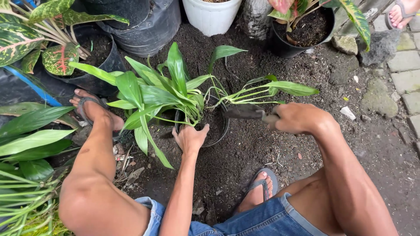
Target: A person is repotting a plant by scooping soil into a small black plastic pot using a hand trowel and then transplanting a green plant into the pot.
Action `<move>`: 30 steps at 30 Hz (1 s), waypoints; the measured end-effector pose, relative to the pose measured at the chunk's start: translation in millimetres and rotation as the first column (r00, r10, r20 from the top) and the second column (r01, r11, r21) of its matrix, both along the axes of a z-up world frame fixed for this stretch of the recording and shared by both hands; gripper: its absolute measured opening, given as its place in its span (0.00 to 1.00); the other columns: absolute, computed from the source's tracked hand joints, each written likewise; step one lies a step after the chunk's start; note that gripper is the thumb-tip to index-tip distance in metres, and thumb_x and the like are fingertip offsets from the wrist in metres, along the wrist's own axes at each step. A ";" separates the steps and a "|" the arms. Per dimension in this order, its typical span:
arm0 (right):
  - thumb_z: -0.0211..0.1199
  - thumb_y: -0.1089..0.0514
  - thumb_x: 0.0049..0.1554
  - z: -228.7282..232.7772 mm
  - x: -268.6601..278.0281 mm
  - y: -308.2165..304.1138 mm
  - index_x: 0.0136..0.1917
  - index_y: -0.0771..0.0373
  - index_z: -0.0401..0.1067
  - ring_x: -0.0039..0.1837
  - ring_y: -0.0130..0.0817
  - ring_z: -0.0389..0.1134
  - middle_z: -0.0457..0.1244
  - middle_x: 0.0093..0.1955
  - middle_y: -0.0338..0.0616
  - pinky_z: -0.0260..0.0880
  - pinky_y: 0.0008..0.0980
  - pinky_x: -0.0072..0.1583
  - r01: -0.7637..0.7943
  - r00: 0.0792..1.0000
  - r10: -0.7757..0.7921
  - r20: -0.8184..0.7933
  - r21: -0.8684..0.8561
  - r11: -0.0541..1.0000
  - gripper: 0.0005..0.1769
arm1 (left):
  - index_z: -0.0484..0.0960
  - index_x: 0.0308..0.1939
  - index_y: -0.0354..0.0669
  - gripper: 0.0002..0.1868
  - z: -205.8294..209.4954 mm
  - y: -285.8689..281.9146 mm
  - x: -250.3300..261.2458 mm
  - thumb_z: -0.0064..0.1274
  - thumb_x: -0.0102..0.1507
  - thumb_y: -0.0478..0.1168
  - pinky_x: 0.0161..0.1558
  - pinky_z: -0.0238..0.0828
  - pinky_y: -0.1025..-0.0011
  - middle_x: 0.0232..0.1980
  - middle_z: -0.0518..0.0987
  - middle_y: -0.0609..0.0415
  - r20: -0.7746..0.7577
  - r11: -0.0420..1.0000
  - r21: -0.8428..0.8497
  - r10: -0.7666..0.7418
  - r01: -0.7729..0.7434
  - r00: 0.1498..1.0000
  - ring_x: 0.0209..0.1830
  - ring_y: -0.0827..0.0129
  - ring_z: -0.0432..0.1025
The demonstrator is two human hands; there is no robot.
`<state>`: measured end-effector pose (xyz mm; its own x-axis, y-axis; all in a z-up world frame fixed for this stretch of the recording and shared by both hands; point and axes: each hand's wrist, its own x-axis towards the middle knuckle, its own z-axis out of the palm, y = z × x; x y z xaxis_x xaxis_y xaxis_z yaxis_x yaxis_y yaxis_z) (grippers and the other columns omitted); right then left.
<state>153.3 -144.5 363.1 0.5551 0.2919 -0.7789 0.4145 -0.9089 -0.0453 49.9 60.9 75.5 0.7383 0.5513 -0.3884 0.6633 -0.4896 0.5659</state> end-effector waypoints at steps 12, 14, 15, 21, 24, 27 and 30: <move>0.50 0.36 0.51 -191.3 35.6 -87.0 0.56 0.69 0.78 0.60 0.57 0.72 0.71 0.52 0.63 0.69 0.58 0.60 0.077 0.997 -0.080 -0.017 -0.141 0.987 0.38 | 0.73 0.50 0.36 0.38 -35.2 -8.4 43.7 0.65 0.49 0.61 0.70 0.39 0.38 0.54 0.80 0.37 0.274 0.971 0.227 0.006 -0.071 0.962 0.67 0.53 0.67; 0.50 0.39 0.52 -203.5 38.1 -96.6 0.57 0.73 0.77 0.58 0.57 0.73 0.71 0.52 0.66 0.68 0.57 0.62 0.213 0.975 -0.215 -0.059 -0.038 0.976 0.38 | 0.73 0.55 0.30 0.31 -57.5 -3.0 50.7 0.64 0.58 0.48 0.70 0.51 0.45 0.56 0.76 0.30 0.412 0.988 -0.007 0.144 -0.155 0.900 0.64 0.45 0.69; 0.50 0.39 0.52 -216.1 39.9 -99.0 0.57 0.73 0.77 0.58 0.57 0.73 0.71 0.52 0.66 0.68 0.57 0.62 0.216 0.974 -0.217 -0.057 -0.033 0.976 0.38 | 0.73 0.55 0.30 0.31 -44.0 -5.1 48.0 0.64 0.58 0.48 0.70 0.51 0.45 0.56 0.76 0.30 0.416 0.988 -0.003 0.139 -0.152 0.899 0.64 0.45 0.69; 0.52 0.43 0.53 -189.3 39.0 -75.9 0.54 0.70 0.79 0.44 0.47 0.76 0.72 0.43 0.58 0.72 0.51 0.54 0.182 0.983 -0.182 -0.027 0.002 0.983 0.31 | 0.77 0.52 0.37 0.26 -6.3 -22.3 22.5 0.58 0.65 0.56 0.75 0.35 0.50 0.32 0.82 0.48 0.397 0.955 0.210 0.113 -0.210 0.911 0.51 0.60 0.79; 0.51 0.44 0.58 -157.7 33.8 -59.3 0.59 0.71 0.76 0.51 0.57 0.75 0.71 0.48 0.64 0.70 0.56 0.59 0.179 0.984 -0.178 -0.029 0.049 0.983 0.31 | 0.79 0.47 0.45 0.20 -31.5 -25.0 7.1 0.60 0.62 0.55 0.67 0.53 0.51 0.39 0.83 0.52 0.410 0.946 0.192 0.164 -0.261 0.897 0.49 0.61 0.78; 0.49 0.47 0.57 -121.4 22.9 -43.7 0.60 0.70 0.76 0.58 0.62 0.73 0.70 0.51 0.66 0.69 0.60 0.60 0.134 0.989 -0.135 0.061 0.016 0.991 0.29 | 0.80 0.50 0.45 0.21 -39.2 -25.1 8.0 0.60 0.62 0.55 0.68 0.55 0.52 0.45 0.82 0.51 0.421 0.965 0.040 0.220 -0.260 0.880 0.53 0.60 0.76; 0.48 0.48 0.58 -115.7 16.6 -35.4 0.65 0.68 0.73 0.64 0.62 0.70 0.69 0.58 0.66 0.66 0.60 0.65 0.136 0.989 -0.138 0.058 0.036 0.990 0.30 | 0.80 0.54 0.46 0.23 -39.4 -18.9 11.1 0.60 0.62 0.55 0.68 0.58 0.54 0.54 0.80 0.49 0.432 0.955 -0.179 0.291 -0.235 0.854 0.60 0.59 0.74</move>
